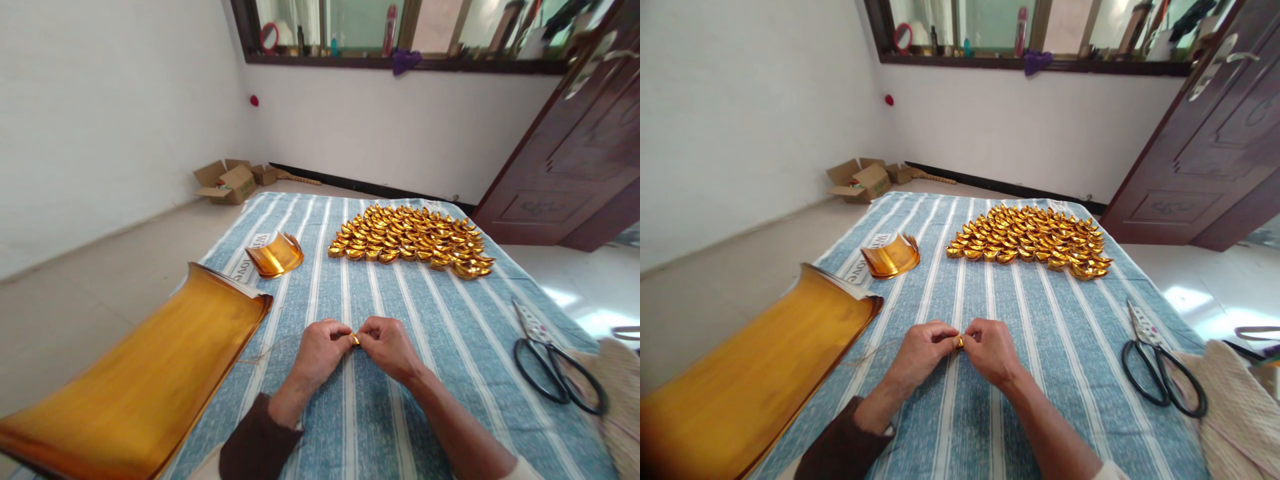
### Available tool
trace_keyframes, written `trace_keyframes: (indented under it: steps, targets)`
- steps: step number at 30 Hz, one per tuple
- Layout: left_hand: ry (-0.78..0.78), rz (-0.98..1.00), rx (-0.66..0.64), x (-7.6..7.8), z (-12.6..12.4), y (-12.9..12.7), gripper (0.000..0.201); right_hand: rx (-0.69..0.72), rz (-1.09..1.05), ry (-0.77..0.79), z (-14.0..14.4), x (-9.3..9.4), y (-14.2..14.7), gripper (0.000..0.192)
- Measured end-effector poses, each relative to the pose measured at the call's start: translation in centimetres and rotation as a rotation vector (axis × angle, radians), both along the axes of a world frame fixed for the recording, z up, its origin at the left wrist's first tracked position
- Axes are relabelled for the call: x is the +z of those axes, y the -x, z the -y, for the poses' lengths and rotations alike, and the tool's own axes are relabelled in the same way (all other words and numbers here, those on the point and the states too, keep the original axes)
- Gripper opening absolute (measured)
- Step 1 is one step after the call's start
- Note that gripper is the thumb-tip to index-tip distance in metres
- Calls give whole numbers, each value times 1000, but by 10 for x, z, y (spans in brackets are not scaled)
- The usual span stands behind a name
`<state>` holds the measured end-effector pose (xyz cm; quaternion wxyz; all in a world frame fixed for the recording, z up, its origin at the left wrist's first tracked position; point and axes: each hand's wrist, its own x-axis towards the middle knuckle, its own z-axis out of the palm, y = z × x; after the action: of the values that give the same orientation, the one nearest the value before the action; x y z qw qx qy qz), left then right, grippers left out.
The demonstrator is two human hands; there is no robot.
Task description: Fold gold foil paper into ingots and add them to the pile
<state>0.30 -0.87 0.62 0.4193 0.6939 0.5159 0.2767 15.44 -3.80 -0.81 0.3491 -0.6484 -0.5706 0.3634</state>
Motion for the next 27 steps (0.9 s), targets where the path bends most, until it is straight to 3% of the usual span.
trace_keyframes:
  steps: [21, 27]
  targets:
    - [-33, -21, 25, -3, 1, -2, 12, -31, -30, 15, 1, -1, 1, 15]
    - [47, 49, 42, -1, 1, -2, 16, -38, -105, 55, 1, 2, -3, 14]
